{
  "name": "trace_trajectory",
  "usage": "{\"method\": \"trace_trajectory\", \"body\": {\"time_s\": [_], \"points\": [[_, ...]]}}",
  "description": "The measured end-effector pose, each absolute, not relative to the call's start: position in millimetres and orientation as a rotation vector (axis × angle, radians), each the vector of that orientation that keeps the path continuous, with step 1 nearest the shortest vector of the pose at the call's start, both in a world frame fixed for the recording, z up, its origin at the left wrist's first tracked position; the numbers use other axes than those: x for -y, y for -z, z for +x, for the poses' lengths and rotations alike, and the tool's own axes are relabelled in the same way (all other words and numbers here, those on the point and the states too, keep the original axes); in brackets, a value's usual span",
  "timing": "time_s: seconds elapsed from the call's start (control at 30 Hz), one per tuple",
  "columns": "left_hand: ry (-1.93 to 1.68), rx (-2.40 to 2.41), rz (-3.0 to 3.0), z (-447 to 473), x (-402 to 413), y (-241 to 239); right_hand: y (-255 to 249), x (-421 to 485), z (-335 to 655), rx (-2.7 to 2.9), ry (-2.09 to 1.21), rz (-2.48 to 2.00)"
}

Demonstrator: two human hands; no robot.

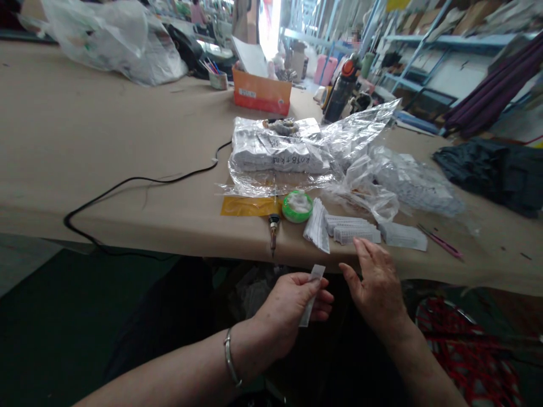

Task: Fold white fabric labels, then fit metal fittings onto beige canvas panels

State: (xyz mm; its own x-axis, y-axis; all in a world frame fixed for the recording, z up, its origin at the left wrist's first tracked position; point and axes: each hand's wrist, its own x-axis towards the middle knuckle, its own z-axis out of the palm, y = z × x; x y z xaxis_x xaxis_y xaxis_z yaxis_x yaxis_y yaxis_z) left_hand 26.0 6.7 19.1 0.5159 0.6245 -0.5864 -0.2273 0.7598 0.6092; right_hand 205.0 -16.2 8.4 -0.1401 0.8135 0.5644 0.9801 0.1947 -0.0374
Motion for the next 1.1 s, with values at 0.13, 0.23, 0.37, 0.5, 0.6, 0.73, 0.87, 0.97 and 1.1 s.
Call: {"method": "trace_trajectory", "body": {"time_s": [0.13, 0.23, 0.37, 0.5, 0.6, 0.73, 0.87, 0.97, 1.1], "points": [[-0.485, -0.917, 0.592, 24.2, -2.3, -11.9, 5.8, 6.6, 221.0, 2.040, 0.623, -1.776], [-0.473, -0.913, 0.594, 25.0, -0.6, -8.5, 10.1, 10.2, 229.3, 1.994, 0.607, -1.652], [-0.455, -0.935, 0.545, 27.7, -2.6, -11.9, 3.3, 16.5, 233.0, 1.896, 0.519, -1.521], [-0.452, -0.866, 0.442, 30.3, -5.0, -19.2, -6.8, 33.4, 209.8, 1.977, 0.324, -1.295], [-0.519, -0.757, 0.343, 31.8, -4.3, -20.1, -7.0, 49.9, 184.9, 2.166, 0.147, -1.145], [-0.573, -0.762, 0.215, 32.7, -0.9, -13.7, 0.3, 62.3, 166.0, 2.232, 0.075, -1.146], [-0.552, -0.739, 0.246, 32.6, 1.6, -10.5, 3.1, 66.6, 163.4, 2.235, 0.061, -1.143], [-0.526, -0.776, 0.320, 31.5, 1.8, -13.8, 0.1, 64.8, 176.8, 2.228, 0.034, -1.145], [-0.454, -0.891, 0.387, 28.8, 0.5, -16.6, -4.4, 46.9, 228.7, 1.976, 0.345, -1.528]]}}
